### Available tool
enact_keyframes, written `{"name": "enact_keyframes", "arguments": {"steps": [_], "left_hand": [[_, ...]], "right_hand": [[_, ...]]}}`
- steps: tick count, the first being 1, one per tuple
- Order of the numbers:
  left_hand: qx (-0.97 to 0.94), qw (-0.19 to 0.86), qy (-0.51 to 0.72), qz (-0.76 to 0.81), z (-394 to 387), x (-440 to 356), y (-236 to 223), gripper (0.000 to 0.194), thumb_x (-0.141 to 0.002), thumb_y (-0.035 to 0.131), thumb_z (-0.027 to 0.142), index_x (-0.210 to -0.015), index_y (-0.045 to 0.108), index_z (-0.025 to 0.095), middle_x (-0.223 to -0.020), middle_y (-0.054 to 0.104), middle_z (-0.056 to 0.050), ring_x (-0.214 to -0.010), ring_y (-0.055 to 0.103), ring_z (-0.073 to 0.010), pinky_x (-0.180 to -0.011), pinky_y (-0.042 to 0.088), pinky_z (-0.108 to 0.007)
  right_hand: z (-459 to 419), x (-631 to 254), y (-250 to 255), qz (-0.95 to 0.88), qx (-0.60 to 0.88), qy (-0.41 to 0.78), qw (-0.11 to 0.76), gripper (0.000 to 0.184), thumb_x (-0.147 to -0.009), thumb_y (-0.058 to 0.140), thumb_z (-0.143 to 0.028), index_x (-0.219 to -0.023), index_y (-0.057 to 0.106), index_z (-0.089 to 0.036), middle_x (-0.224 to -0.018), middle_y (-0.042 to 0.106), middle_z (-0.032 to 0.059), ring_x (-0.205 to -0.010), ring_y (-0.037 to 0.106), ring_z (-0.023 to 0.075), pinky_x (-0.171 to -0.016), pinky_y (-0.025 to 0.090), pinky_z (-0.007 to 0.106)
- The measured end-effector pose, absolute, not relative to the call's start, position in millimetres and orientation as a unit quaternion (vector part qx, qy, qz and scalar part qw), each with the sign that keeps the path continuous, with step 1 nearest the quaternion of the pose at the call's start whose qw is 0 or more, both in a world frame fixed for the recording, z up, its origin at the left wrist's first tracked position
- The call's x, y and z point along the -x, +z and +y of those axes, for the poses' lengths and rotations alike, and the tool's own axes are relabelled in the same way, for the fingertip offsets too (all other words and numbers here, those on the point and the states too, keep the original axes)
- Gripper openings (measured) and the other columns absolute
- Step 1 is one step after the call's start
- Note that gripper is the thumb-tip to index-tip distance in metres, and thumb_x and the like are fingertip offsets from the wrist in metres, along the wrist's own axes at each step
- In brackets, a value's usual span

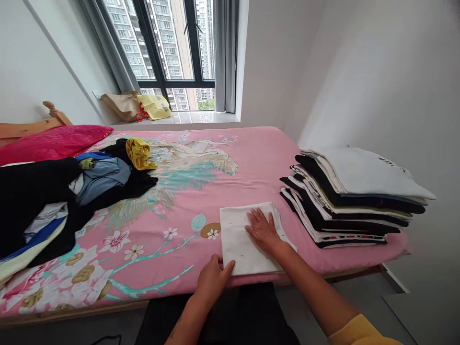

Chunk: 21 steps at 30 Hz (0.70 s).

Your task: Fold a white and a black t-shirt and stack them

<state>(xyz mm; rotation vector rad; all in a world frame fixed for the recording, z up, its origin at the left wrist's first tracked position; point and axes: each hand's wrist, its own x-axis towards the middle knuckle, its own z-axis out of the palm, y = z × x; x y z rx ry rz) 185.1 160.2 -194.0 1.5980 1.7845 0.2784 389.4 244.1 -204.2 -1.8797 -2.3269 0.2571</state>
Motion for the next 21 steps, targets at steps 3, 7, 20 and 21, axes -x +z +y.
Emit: {"name": "enact_keyframes", "arguments": {"steps": [3, 7, 20, 21], "left_hand": [[-0.629, 0.333, 0.072, 0.699, 170, -186, -195, 0.033, -0.075, 0.052, 0.049, -0.088, 0.051, 0.018, -0.085, 0.066, -0.008, -0.083, 0.062, -0.0242, -0.062, 0.037, -0.028], [-0.637, 0.32, 0.076, 0.697, 171, -187, -201, 0.031, -0.074, 0.054, 0.047, -0.089, 0.05, 0.02, -0.085, 0.066, -0.006, -0.082, 0.062, -0.0235, -0.062, 0.036, -0.028], [-0.596, 0.417, 0.09, 0.68, 159, -181, -205, 0.037, -0.077, 0.048, 0.056, -0.068, 0.042, 0.02, -0.059, 0.063, -0.001, -0.042, 0.057, -0.0155, -0.042, 0.035, -0.024], [-0.583, 0.441, 0.092, 0.677, 158, -181, -206, 0.037, -0.078, 0.047, 0.055, -0.068, 0.042, 0.02, -0.056, 0.062, -0.001, -0.04, 0.057, -0.0154, -0.04, 0.034, -0.023]], "right_hand": [[258, -409, -222, -0.762, 0.641, 0.077, 0.05, 0.063, -0.092, 0.017, -0.053, -0.146, 0.02, -0.02, -0.153, 0.014, 0.005, -0.141, 0.002, 0.0196, -0.111, -0.007, 0.05], [277, -432, -227, -0.704, 0.701, 0.101, 0.047, 0.071, -0.091, 0.015, -0.058, -0.147, 0.013, -0.015, -0.154, 0.009, 0.0082, -0.141, 0.002, 0.0209, -0.111, 0.002, 0.051], [215, -458, -235, -0.726, 0.687, 0.027, 0.024, 0.065, -0.09, 0.025, -0.056, -0.146, 0.021, -0.022, -0.153, 0.014, 0.0064, -0.141, 0.007, 0.0233, -0.11, 0.001, 0.054], [215, -456, -228, -0.713, 0.701, 0.027, 0.017, 0.066, -0.09, 0.027, -0.055, -0.146, 0.022, -0.02, -0.153, 0.015, 0.0082, -0.141, 0.007, 0.0251, -0.109, 0.0, 0.056]]}}
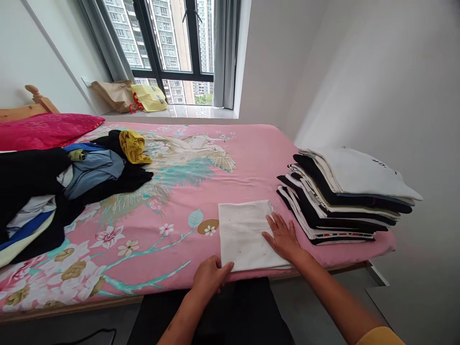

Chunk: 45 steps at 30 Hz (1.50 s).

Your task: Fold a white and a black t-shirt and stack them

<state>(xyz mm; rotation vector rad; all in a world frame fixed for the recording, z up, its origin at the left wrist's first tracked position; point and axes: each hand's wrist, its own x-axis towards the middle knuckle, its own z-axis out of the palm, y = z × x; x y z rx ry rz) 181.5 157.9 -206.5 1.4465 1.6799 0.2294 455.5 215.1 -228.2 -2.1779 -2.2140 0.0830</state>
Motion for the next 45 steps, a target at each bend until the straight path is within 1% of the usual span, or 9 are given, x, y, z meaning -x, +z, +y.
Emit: {"name": "enact_keyframes", "arguments": {"steps": [9, 14, 17, 22, 28, 32, 38, 41, 45], "left_hand": [[-0.519, 0.526, 0.141, 0.659, 148, -184, -213, 0.035, -0.079, 0.045, 0.052, -0.068, 0.047, 0.018, -0.05, 0.061, -0.003, -0.034, 0.052, -0.0134, -0.029, 0.03, -0.019], [-0.479, 0.53, 0.18, 0.676, 140, -185, -220, 0.033, -0.079, 0.048, 0.048, -0.065, 0.044, 0.018, -0.048, 0.058, -0.001, -0.03, 0.047, -0.0104, -0.028, 0.025, -0.017], [-0.411, 0.562, 0.234, 0.679, 132, -189, -225, 0.032, -0.079, 0.049, 0.048, -0.072, 0.047, 0.017, -0.058, 0.062, -0.002, -0.03, 0.045, -0.0077, -0.028, 0.025, -0.017], [-0.332, 0.614, 0.297, 0.652, 126, -203, -227, 0.039, -0.074, 0.051, 0.052, -0.09, 0.049, 0.016, -0.072, 0.066, -0.004, -0.028, 0.045, -0.0088, -0.026, 0.024, -0.019], [-0.31, 0.651, 0.355, 0.595, 137, -200, -229, 0.043, -0.065, 0.056, 0.052, -0.083, 0.057, 0.013, -0.047, 0.051, 0.004, -0.033, 0.036, -0.0071, -0.034, 0.022, -0.02], [-0.463, 0.53, 0.417, 0.575, 182, -167, -176, 0.027, -0.063, 0.061, 0.04, -0.062, 0.062, 0.013, -0.057, 0.053, 0.002, -0.057, 0.049, -0.0112, -0.053, 0.035, -0.022], [-0.658, 0.187, 0.458, 0.568, 255, -111, -50, 0.019, -0.071, 0.062, 0.036, -0.077, 0.072, 0.021, -0.08, 0.059, -0.002, -0.079, 0.054, -0.0149, -0.071, 0.04, -0.027], [-0.706, 0.047, 0.454, 0.542, 253, -93, -52, 0.014, -0.076, 0.062, 0.032, -0.082, 0.073, 0.025, -0.088, 0.061, -0.004, -0.088, 0.054, -0.0167, -0.08, 0.04, -0.03], [-0.758, -0.056, 0.351, 0.546, 214, -72, -134, 0.022, -0.076, 0.062, 0.018, -0.09, 0.072, 0.032, -0.106, 0.061, -0.004, -0.101, 0.054, -0.0217, -0.086, 0.039, -0.037]], "right_hand": [[232, -333, -203, -0.929, 0.342, 0.137, 0.043, 0.059, -0.093, 0.028, -0.048, -0.145, 0.023, -0.023, -0.151, 0.022, 0.0033, -0.141, 0.01, 0.0177, -0.113, -0.003, 0.043], [299, -317, -203, -0.857, 0.479, 0.186, 0.03, 0.059, -0.09, 0.032, -0.031, -0.146, 0.02, -0.019, -0.153, 0.014, 0.0042, -0.141, 0.005, 0.0192, -0.112, 0.0, 0.044], [344, -324, -192, -0.807, 0.547, 0.221, -0.008, 0.072, -0.075, 0.046, -0.02, -0.143, 0.025, -0.02, -0.149, 0.027, 0.0069, -0.137, 0.02, 0.0231, -0.109, 0.016, 0.044], [384, -328, -182, -0.776, 0.558, 0.282, -0.082, 0.064, -0.053, 0.059, -0.017, -0.116, 0.054, -0.025, -0.114, 0.06, 0.0045, -0.103, 0.055, 0.0234, -0.085, 0.041, 0.036], [383, -330, -157, -0.76, 0.529, 0.366, -0.094, 0.025, -0.048, 0.06, -0.015, -0.073, 0.063, -0.017, -0.068, 0.063, -0.0006, -0.066, 0.058, 0.0172, -0.06, 0.044, 0.027], [388, -366, -95, -0.765, 0.51, 0.392, 0.022, 0.024, -0.056, 0.058, -0.019, -0.08, 0.063, -0.016, -0.075, 0.065, -0.0009, -0.072, 0.059, 0.0159, -0.063, 0.046, 0.024], [371, -422, 2, -0.77, 0.453, 0.29, 0.343, 0.026, -0.069, 0.061, -0.031, -0.09, 0.063, -0.017, -0.083, 0.064, 0.0, -0.082, 0.057, 0.0165, -0.075, 0.046, 0.028], [336, -424, -23, -0.786, 0.431, 0.146, 0.419, 0.019, -0.071, 0.063, -0.031, -0.085, 0.067, -0.019, -0.083, 0.065, 0.0027, -0.085, 0.057, 0.0188, -0.08, 0.045, 0.033], [271, -411, -138, -0.794, 0.406, 0.063, 0.448, 0.019, -0.075, 0.058, -0.019, -0.089, 0.07, -0.023, -0.092, 0.065, 0.0064, -0.092, 0.056, 0.0202, -0.085, 0.045, 0.038]]}}
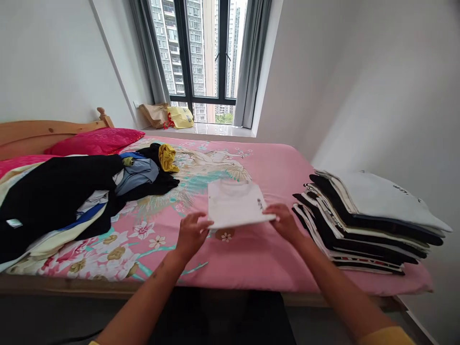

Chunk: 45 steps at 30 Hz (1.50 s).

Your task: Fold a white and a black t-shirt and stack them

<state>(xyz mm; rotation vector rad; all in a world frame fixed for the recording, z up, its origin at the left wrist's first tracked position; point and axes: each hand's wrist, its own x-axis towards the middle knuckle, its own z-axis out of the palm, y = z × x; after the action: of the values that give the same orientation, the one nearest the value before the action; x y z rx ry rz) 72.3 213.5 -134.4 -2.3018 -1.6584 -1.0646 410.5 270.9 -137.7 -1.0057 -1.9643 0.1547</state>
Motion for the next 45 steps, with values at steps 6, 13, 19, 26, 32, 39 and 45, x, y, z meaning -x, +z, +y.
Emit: {"name": "enact_keyframes", "arguments": {"steps": [6, 13, 19, 26, 32, 39, 45], "left_hand": [[0.782, 0.028, -0.268, -0.563, 154, -56, -238, 0.032, -0.081, 0.052, 0.014, -0.103, 0.069, 0.031, -0.106, 0.064, -0.005, -0.1, 0.056, -0.0217, -0.086, 0.041, -0.037], [0.659, -0.196, -0.242, -0.685, 161, -70, -209, 0.042, -0.083, 0.044, 0.027, -0.122, 0.054, 0.015, -0.102, 0.066, -0.008, -0.095, 0.059, -0.0209, -0.084, 0.041, -0.032], [0.611, -0.296, -0.179, -0.712, 184, -81, -192, 0.03, -0.077, 0.05, 0.042, -0.077, 0.065, 0.015, -0.077, 0.067, -0.007, -0.076, 0.061, -0.0208, -0.062, 0.037, -0.026], [0.626, -0.359, -0.122, -0.682, 127, -68, -200, 0.04, -0.078, 0.046, 0.047, -0.05, 0.049, 0.018, -0.046, 0.053, 0.0, -0.053, 0.053, -0.0163, -0.052, 0.029, -0.025], [0.657, -0.249, -0.191, -0.685, 86, -57, -204, 0.037, -0.083, 0.044, 0.05, -0.072, 0.061, 0.02, -0.073, 0.065, -0.004, -0.071, 0.059, -0.0203, -0.064, 0.041, -0.029], [0.83, -0.052, -0.165, -0.53, 137, -99, -204, 0.056, -0.089, 0.039, 0.041, -0.142, 0.033, 0.024, -0.15, 0.025, -0.007, -0.139, 0.019, -0.0257, -0.112, 0.007, -0.049], [0.706, -0.097, -0.13, -0.689, 174, -59, -229, 0.059, -0.088, 0.035, 0.047, -0.136, 0.041, 0.013, -0.143, 0.038, -0.013, -0.133, 0.032, -0.0263, -0.108, 0.023, -0.047]], "right_hand": [[203, -402, -260, -0.808, 0.434, 0.053, 0.396, 0.048, -0.069, 0.045, -0.002, -0.102, 0.068, -0.027, -0.112, 0.06, 0.0047, -0.108, 0.05, 0.0214, -0.094, 0.042, 0.044], [196, -400, -251, -0.798, 0.494, 0.086, 0.335, 0.047, -0.07, 0.047, -0.007, -0.109, 0.065, -0.026, -0.12, 0.056, 0.0073, -0.115, 0.047, 0.0239, -0.1, 0.04, 0.048], [193, -394, -253, -0.785, 0.5, 0.076, 0.358, 0.041, -0.072, 0.047, -0.009, -0.107, 0.066, -0.023, -0.117, 0.055, 0.009, -0.113, 0.047, 0.0235, -0.099, 0.041, 0.045], [140, -409, -248, -0.824, 0.452, 0.067, 0.334, 0.049, -0.072, 0.045, -0.006, -0.111, 0.064, -0.029, -0.118, 0.057, 0.0055, -0.116, 0.047, 0.0241, -0.1, 0.041, 0.049], [107, -405, -233, -0.803, 0.48, 0.109, 0.337, 0.045, -0.078, 0.041, -0.009, -0.113, 0.06, -0.029, -0.124, 0.055, 0.0058, -0.124, 0.043, 0.0243, -0.103, 0.037, 0.051], [148, -335, -201, -0.863, 0.445, 0.116, 0.208, 0.052, -0.089, 0.041, -0.034, -0.14, 0.036, -0.023, -0.147, 0.031, 0.0075, -0.139, 0.019, 0.0248, -0.112, 0.015, 0.053], [189, -371, -234, -0.742, 0.627, 0.144, 0.191, 0.051, -0.089, 0.036, -0.042, -0.133, 0.046, -0.017, -0.14, 0.042, 0.0129, -0.132, 0.033, 0.0271, -0.109, 0.021, 0.053]]}}
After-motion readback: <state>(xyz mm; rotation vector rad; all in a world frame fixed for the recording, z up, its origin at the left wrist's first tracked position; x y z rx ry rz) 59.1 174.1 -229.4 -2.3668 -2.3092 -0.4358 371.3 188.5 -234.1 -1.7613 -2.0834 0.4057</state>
